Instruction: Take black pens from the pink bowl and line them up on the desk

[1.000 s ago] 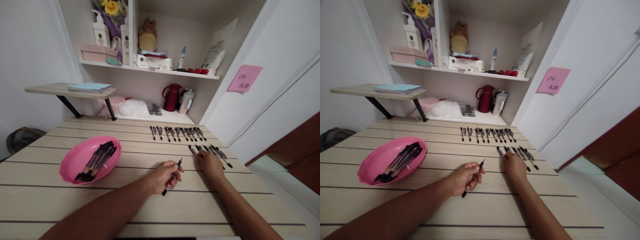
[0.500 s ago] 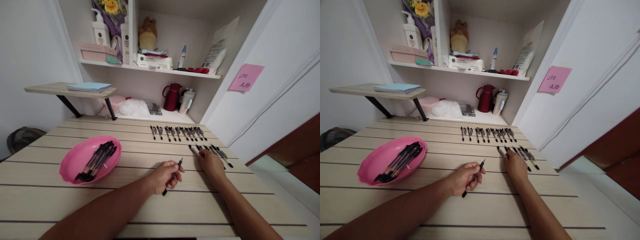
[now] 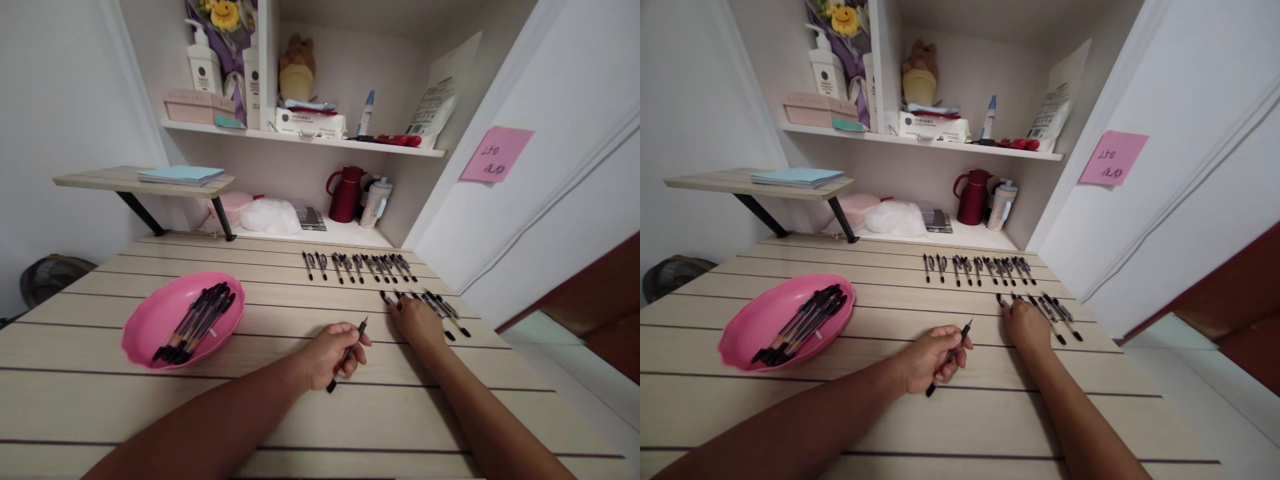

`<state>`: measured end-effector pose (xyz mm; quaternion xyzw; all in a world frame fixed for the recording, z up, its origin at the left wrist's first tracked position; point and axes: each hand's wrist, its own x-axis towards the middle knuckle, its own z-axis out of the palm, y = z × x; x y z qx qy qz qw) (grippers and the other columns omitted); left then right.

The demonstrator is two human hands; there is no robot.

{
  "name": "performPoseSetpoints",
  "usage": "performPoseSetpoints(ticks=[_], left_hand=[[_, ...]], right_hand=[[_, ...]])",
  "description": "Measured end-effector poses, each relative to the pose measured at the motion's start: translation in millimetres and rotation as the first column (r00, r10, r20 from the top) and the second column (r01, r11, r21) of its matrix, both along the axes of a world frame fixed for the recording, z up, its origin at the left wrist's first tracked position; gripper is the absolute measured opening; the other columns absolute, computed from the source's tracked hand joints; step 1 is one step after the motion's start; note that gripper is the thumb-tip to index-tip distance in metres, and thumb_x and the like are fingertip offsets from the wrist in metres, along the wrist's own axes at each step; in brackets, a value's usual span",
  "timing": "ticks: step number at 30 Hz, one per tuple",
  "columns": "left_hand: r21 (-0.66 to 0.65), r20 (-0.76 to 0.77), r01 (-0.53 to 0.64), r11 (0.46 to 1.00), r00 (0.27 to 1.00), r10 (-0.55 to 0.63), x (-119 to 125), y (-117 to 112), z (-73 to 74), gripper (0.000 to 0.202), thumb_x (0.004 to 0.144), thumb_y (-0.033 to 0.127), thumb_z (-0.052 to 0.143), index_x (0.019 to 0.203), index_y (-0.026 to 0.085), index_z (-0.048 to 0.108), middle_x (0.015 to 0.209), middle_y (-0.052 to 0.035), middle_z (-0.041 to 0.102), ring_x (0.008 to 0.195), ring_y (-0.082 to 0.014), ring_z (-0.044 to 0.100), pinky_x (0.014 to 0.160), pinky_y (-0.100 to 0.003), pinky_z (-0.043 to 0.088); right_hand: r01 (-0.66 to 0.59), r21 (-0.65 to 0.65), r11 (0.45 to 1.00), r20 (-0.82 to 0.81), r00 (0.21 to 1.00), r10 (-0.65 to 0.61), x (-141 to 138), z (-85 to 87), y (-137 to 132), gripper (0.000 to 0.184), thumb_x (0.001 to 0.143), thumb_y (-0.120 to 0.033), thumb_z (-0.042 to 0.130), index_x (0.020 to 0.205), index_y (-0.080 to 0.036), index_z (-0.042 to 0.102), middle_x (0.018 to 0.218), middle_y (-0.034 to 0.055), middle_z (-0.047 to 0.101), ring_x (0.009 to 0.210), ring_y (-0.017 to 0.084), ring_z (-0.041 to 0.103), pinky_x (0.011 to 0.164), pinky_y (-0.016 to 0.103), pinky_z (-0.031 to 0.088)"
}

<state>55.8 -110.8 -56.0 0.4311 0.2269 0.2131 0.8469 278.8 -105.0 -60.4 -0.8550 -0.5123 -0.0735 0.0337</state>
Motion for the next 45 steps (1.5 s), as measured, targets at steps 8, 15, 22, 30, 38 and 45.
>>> performPoseSetpoints(ticks=[8,15,22,30,38,45], left_hand=[[-0.001,0.008,0.006,1.0,1.0,-0.006,0,1,-1.3,0.023,0.078,0.038,0.049,0.081,0.015,0.052,0.056,0.0012,0.052,0.032,-0.0026,0.031,0.035,-0.018,0.013],[-0.001,-0.002,0.0,1.0,1.0,0.0,0,1,-0.9,0.026,0.077,0.04,0.052,0.081,0.014,0.052,0.056,0.0012,0.052,0.033,-0.0022,0.031,0.036,-0.019,0.012],[-0.017,0.002,-0.01,1.0,1.0,0.01,-1,0,0.6,0.023,0.077,0.037,0.052,0.081,0.014,0.052,0.056,0.0013,0.052,0.033,-0.0024,0.032,0.036,-0.018,0.013],[-0.16,0.191,-0.19,0.969,0.957,0.219,3,3,-0.4,0.019,0.076,0.031,0.057,0.083,0.014,0.053,0.068,-0.003,0.058,0.053,-0.0093,0.053,0.052,-0.023,0.039],[-0.332,0.302,-0.404,0.852,0.811,0.502,4,11,2.6,0.014,0.072,0.02,0.063,0.08,0.016,0.052,0.085,-0.005,0.061,0.084,-0.0147,0.059,0.087,-0.034,0.041],[-0.314,0.244,-0.398,0.862,0.844,0.478,2,15,-1.4,0.025,0.074,0.025,0.062,0.095,0.017,0.052,0.099,-0.0096,0.061,0.096,-0.0191,0.057,0.09,-0.037,0.039]], right_hand=[[0.009,0.003,1.0,0.01,1.0,-0.009,4,-2.6,-3,0.032,0.083,-0.038,0.042,0.086,-0.012,0.061,0.089,0.0158,0.065,0.083,0.026,0.062,0.067,0.033,0.042],[0.01,0.009,1.0,0.023,1.0,-0.01,4,-2.7,-4,0.031,0.083,-0.036,0.043,0.085,-0.011,0.061,0.09,0.0161,0.065,0.083,0.026,0.062,0.066,0.031,0.042],[0.017,0.005,1.0,0.045,0.999,-0.017,1,1.5,-7,0.032,0.082,-0.038,0.043,0.085,-0.011,0.061,0.088,0.0155,0.065,0.081,0.026,0.062,0.063,0.031,0.042],[-0.154,0.158,0.975,-0.426,0.88,0.208,-42,21.5,-31,0.041,0.084,-0.042,0.033,0.065,-0.016,0.059,0.063,0.0083,0.063,0.059,0.018,0.058,0.052,0.025,0.037],[-0.234,0.359,0.904,-0.789,0.442,0.428,-111,4.0,-62,0.032,0.074,-0.044,0.051,0.056,-0.017,0.049,0.047,-0.004,0.047,0.046,0.009,0.039,0.045,0.021,0.03],[-0.207,0.26,0.943,-0.444,0.841,0.307,-73,11.6,-50,0.031,0.078,-0.038,0.045,0.058,-0.018,0.057,0.057,0.0027,0.059,0.054,0.014,0.051,0.05,0.023,0.032]])
